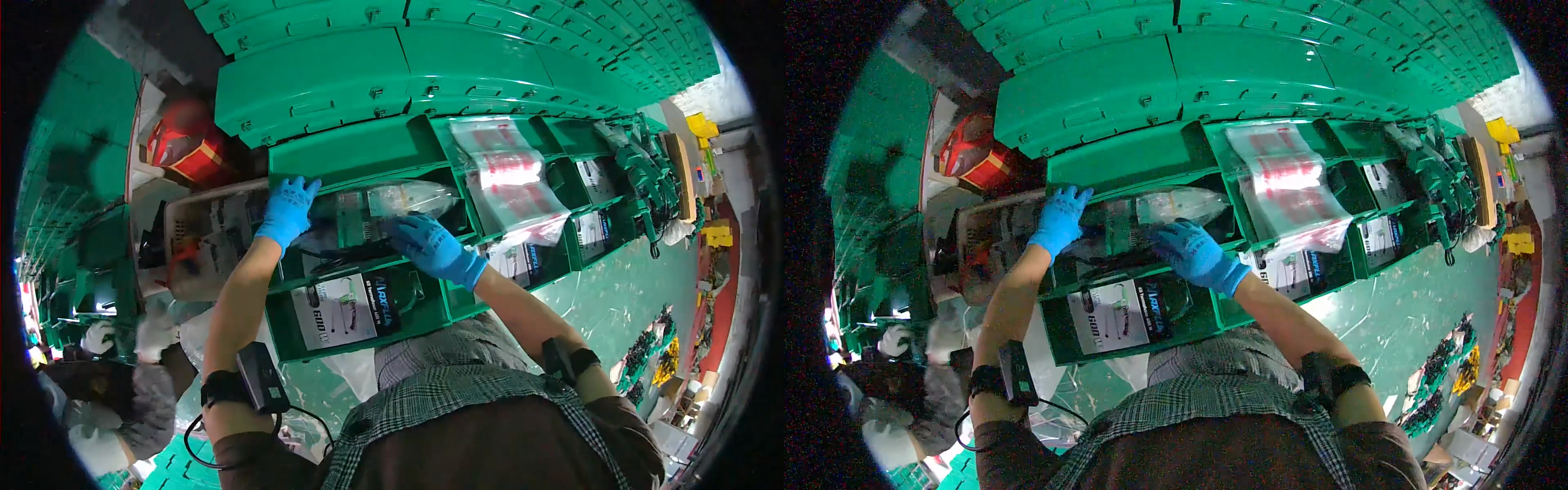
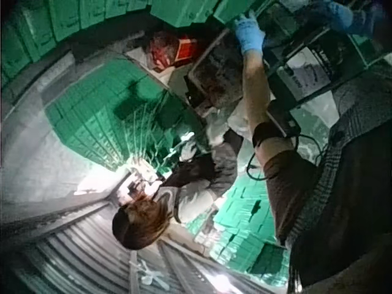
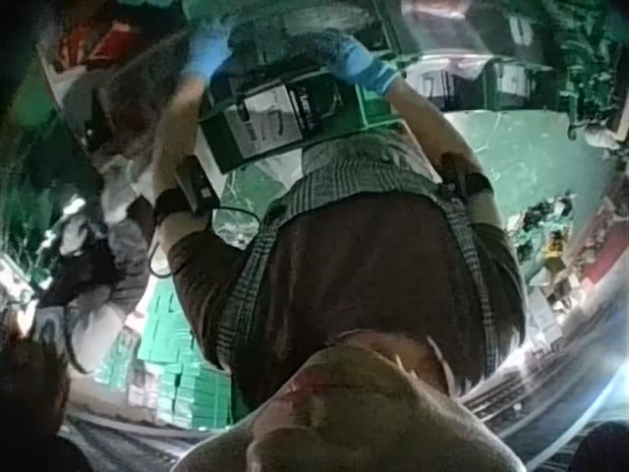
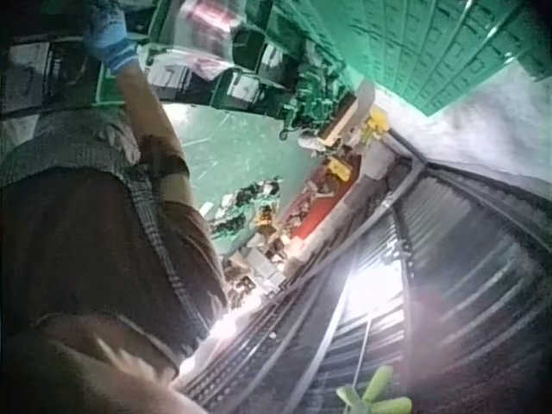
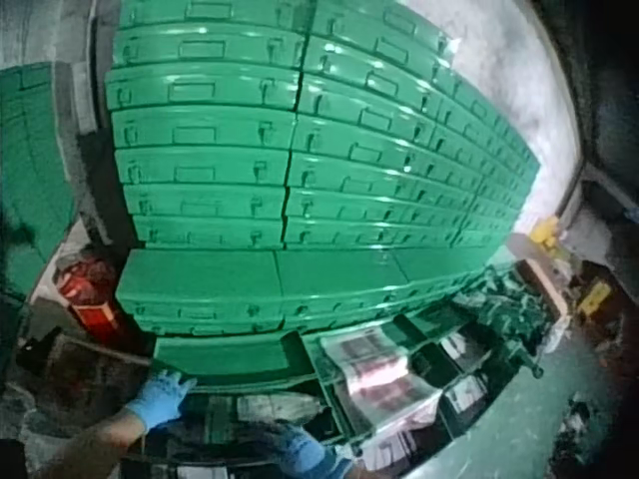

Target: Sort manufactured electronic or power components into designated bins based on type.

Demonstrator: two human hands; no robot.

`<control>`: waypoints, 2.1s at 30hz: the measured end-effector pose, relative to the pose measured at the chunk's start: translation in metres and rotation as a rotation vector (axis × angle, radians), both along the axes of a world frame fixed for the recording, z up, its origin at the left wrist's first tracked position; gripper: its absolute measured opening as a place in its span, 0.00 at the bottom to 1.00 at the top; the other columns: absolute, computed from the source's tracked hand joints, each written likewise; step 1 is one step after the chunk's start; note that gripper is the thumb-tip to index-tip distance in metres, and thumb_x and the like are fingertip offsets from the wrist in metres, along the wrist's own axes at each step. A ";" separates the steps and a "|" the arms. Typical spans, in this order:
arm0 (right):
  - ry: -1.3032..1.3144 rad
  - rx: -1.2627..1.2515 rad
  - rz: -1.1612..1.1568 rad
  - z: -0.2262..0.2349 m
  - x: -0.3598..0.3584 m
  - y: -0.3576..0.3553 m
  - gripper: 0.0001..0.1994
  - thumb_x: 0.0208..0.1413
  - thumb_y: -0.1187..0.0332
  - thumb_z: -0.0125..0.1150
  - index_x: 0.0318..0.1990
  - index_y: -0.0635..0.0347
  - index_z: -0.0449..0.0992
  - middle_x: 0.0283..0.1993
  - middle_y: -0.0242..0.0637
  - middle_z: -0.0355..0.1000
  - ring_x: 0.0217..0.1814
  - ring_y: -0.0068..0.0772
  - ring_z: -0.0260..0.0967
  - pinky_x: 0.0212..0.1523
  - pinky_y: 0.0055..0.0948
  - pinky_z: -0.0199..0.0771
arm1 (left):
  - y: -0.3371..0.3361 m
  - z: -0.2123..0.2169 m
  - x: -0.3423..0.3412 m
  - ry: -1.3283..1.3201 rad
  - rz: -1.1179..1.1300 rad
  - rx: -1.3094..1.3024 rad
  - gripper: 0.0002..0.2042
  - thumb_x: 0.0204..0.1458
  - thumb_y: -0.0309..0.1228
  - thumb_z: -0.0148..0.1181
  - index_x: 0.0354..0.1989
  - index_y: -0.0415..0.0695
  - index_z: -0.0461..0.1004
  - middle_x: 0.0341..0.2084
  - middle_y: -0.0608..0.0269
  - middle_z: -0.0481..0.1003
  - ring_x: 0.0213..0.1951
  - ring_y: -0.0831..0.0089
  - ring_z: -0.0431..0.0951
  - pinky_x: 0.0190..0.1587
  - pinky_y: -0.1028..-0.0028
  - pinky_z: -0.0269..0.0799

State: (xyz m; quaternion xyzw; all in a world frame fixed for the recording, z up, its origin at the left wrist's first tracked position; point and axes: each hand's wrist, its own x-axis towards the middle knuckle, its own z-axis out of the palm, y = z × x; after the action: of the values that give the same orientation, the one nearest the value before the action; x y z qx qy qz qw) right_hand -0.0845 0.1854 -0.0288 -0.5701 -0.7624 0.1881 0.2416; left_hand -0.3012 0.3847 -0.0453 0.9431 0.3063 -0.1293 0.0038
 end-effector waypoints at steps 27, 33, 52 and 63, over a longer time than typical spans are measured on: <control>1.071 0.291 -1.327 0.033 0.198 -0.206 0.32 0.55 0.70 0.54 0.65 0.57 0.46 0.56 0.43 0.62 0.40 0.23 0.66 0.38 0.22 0.72 | -0.243 0.044 0.312 -0.837 -0.362 -0.274 0.10 0.41 0.28 0.60 0.34 0.47 0.73 0.33 0.60 0.70 0.35 0.59 0.71 0.38 0.63 0.67; 0.997 0.198 -1.284 0.024 0.269 -0.260 0.32 0.56 0.71 0.52 0.65 0.57 0.43 0.61 0.43 0.55 0.48 0.25 0.63 0.42 0.23 0.67 | -0.249 0.018 0.356 -0.786 -0.013 -0.529 0.05 0.46 0.28 0.58 0.31 0.44 0.75 0.27 0.60 0.72 0.32 0.67 0.73 0.37 0.69 0.69; 1.454 -0.155 -0.759 0.056 0.319 -0.189 0.21 0.41 0.56 0.70 0.37 0.62 0.76 0.20 0.24 0.64 0.24 0.14 0.58 0.23 0.21 0.60 | -0.333 0.117 0.425 -1.031 0.391 -0.925 0.20 0.42 0.19 0.60 0.47 0.40 0.67 0.39 0.63 0.71 0.37 0.76 0.70 0.40 0.76 0.69; 0.541 0.094 -0.988 0.110 0.433 -0.215 0.22 0.43 0.57 0.66 0.43 0.62 0.74 0.22 0.44 0.70 0.20 0.24 0.66 0.26 0.27 0.68 | -0.263 0.120 0.426 -1.088 0.151 -0.509 0.10 0.40 0.20 0.58 0.33 0.39 0.69 0.31 0.65 0.71 0.33 0.72 0.70 0.39 0.71 0.67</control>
State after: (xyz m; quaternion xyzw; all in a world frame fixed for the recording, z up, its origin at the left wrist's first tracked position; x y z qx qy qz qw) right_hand 0.3489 -0.0294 0.0815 -0.7795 -0.3235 0.1580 0.5127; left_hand 0.1246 0.1220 0.0746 0.8191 0.2858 0.3028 0.3947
